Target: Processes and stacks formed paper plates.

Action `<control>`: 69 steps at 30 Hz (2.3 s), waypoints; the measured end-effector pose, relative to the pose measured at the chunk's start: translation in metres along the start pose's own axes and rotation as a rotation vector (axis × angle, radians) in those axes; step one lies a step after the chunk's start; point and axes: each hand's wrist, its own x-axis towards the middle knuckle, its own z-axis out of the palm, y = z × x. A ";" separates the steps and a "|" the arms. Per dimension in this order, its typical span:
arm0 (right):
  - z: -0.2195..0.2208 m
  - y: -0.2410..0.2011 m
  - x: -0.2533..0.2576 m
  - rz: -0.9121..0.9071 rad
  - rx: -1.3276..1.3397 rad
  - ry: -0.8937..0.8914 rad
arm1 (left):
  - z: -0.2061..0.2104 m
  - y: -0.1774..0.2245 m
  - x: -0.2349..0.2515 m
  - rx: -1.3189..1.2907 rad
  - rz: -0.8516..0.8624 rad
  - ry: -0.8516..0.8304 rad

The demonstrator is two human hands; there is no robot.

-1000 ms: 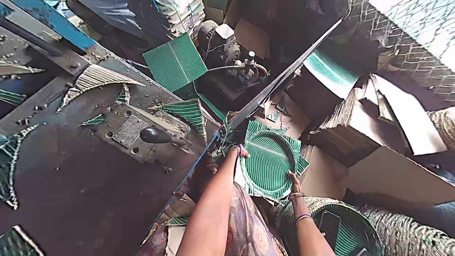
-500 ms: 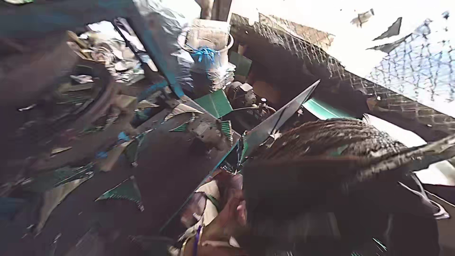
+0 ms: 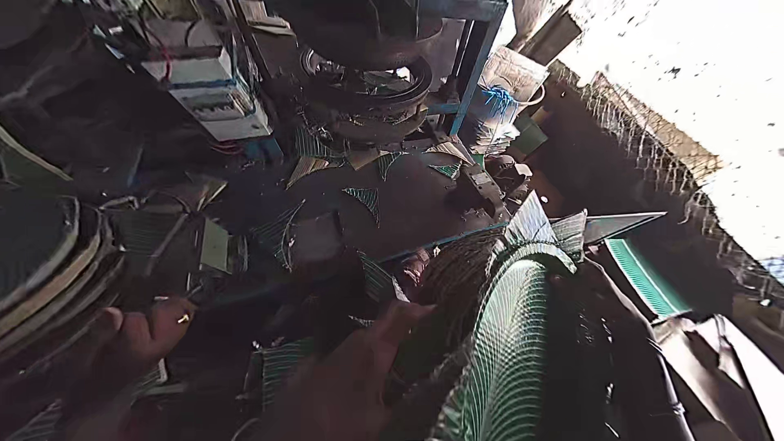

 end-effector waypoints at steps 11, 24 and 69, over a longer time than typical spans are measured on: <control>0.000 0.006 -0.012 0.020 -0.185 0.063 | 0.037 0.015 0.017 0.088 0.037 0.375; 0.006 0.042 -0.053 0.049 0.362 0.472 | 0.030 -0.043 0.006 -0.101 -0.004 0.132; 0.042 0.148 0.109 0.414 0.043 -0.401 | -0.004 -0.164 0.190 0.253 -0.318 -0.008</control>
